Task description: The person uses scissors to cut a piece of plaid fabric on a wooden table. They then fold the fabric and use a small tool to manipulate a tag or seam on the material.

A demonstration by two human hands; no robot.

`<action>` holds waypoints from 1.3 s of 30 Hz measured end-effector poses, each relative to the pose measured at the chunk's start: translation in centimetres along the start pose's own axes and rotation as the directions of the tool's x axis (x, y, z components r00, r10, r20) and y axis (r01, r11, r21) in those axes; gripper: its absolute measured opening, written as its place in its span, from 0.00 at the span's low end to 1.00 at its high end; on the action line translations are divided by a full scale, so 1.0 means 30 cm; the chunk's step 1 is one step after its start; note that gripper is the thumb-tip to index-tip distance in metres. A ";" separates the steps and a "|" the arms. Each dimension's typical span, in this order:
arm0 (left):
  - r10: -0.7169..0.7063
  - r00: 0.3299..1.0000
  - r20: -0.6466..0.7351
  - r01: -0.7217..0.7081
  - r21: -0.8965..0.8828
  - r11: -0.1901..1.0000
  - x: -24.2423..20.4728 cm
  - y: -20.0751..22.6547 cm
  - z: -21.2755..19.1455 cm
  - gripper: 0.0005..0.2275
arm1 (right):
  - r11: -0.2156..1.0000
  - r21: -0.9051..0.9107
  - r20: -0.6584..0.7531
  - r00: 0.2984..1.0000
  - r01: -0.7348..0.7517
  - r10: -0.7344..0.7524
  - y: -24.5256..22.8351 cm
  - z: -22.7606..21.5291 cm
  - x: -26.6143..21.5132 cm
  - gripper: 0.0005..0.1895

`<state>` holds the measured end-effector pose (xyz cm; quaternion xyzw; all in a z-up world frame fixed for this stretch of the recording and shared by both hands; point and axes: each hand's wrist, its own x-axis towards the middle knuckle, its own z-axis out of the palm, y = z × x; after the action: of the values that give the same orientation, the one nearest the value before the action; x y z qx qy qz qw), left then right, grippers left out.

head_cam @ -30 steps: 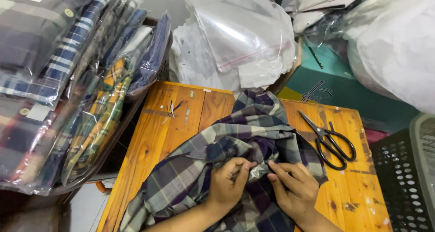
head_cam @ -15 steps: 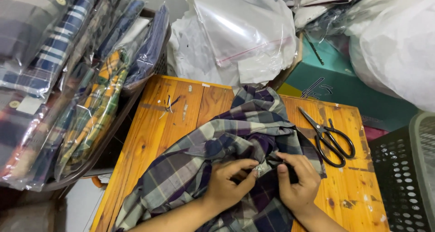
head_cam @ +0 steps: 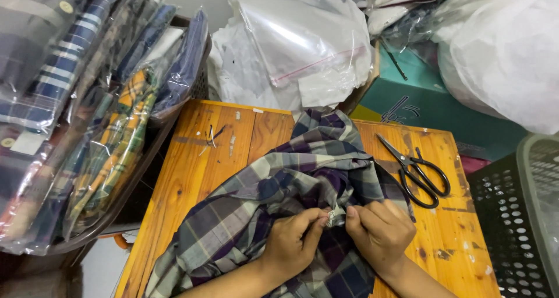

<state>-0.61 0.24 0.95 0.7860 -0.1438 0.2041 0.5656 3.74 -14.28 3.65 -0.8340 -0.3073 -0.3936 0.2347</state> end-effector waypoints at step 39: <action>0.525 0.851 0.004 -0.525 0.050 0.850 0.013 0.067 -0.020 0.05 | 0.991 0.039 -0.060 0.991 0.125 -0.123 -0.007 -0.043 0.011 0.16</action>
<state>-1.28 0.15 2.98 0.7297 -0.3450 0.3580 0.4694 3.11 -14.84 4.69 -0.7963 -0.3601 -0.4246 0.2365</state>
